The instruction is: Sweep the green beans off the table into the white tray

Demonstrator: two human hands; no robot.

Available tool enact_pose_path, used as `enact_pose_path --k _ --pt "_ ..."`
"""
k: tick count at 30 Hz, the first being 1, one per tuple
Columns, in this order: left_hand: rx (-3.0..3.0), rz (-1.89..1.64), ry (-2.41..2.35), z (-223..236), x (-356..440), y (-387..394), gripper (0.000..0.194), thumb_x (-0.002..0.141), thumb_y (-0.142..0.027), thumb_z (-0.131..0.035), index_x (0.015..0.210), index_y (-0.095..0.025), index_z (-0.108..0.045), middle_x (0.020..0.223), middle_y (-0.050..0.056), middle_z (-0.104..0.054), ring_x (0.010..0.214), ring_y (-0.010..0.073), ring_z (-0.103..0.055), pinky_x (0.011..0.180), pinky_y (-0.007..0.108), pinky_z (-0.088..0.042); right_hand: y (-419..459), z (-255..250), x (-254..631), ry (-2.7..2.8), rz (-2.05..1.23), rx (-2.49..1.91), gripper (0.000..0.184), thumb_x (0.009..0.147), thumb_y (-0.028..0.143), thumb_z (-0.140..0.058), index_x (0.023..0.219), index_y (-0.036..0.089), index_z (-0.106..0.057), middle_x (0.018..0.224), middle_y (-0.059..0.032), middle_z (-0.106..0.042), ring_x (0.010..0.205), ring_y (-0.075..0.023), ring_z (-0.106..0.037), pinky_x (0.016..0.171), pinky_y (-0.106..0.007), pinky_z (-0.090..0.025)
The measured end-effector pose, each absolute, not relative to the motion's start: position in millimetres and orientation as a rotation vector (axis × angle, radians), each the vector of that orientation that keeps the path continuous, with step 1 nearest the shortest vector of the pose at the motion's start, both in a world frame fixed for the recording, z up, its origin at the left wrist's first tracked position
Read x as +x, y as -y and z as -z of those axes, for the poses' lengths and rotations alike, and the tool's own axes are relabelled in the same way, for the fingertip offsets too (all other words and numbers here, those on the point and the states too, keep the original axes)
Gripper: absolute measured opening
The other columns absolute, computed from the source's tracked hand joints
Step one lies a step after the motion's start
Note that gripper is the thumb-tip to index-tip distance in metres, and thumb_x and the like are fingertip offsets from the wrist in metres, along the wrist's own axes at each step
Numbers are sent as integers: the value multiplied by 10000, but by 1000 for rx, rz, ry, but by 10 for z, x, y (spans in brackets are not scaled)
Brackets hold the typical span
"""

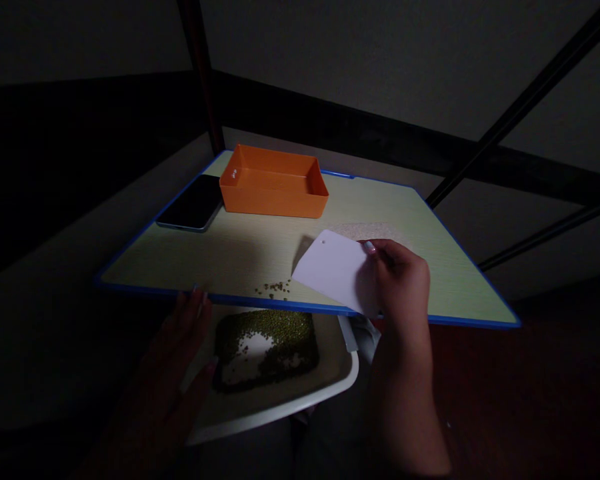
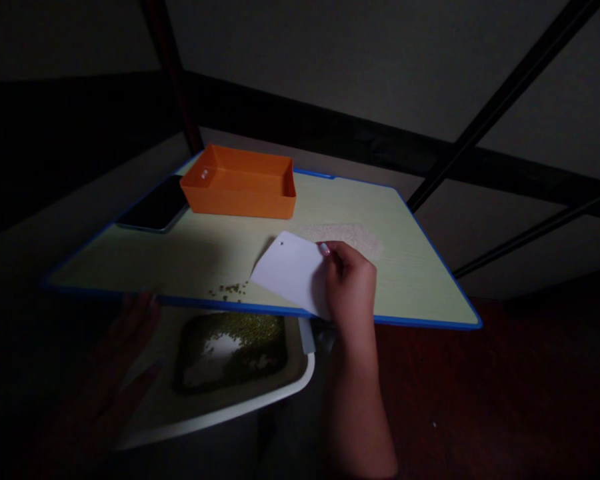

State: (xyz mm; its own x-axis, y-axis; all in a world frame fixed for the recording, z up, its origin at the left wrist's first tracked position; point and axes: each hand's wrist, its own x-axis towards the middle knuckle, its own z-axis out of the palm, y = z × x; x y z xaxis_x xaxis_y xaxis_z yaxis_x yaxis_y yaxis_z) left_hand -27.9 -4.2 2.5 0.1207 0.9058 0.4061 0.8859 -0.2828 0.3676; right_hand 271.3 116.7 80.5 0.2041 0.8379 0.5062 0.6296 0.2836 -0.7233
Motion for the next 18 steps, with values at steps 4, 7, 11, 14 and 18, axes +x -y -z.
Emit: enact_pose_path --k 4,7,11,14,18 --pt "2339 -896 -1854 -37 -280 43 629 906 -376 -390 1493 -338 -165 1624 10 -223 1474 267 -229 1092 524 -365 -1176 -800 2663 1500 -274 -1400 217 823 169 -540 855 167 -754 826 -49 -785 751 -158 -692 686 -293 -485" --pt "2323 -886 -1877 -32 -281 44 636 903 -390 -385 1494 -330 -158 1628 15 -212 1479 270 -214 1095 535 -351 -1168 -814 2654 1498 -302 -1393 205 829 183 -548 848 173 -751 822 -43 -785 754 -157 -692 687 -292 -486" --pt "2311 -887 -1861 -35 -278 47 632 903 -392 -389 1489 -366 -155 1628 12 -213 1474 280 -225 1102 548 -342 -1146 -841 2684 1492 -332 -1410 175 826 205 -569 820 188 -743 808 -28 -781 740 -153 -684 675 -288 -479" --pt "2283 -851 -1880 -52 -275 50 640 905 -362 -397 1489 -384 -136 1623 22 -223 1469 290 -226 1103 566 -340 -1128 -856 2699 1492 -359 -1408 165 828 213 -576 822 191 -739 822 -29 -781 757 -156 -684 690 -292 -480" --pt "2260 -853 -1866 -77 -269 53 645 904 -357 -396 1490 -389 -128 1623 29 -216 1470 296 -207 1108 571 -336 -1118 -857 2689 1490 -355 -1405 162 829 217 -580 821 193 -741 821 -32 -778 763 -164 -684 695 -300 -481"
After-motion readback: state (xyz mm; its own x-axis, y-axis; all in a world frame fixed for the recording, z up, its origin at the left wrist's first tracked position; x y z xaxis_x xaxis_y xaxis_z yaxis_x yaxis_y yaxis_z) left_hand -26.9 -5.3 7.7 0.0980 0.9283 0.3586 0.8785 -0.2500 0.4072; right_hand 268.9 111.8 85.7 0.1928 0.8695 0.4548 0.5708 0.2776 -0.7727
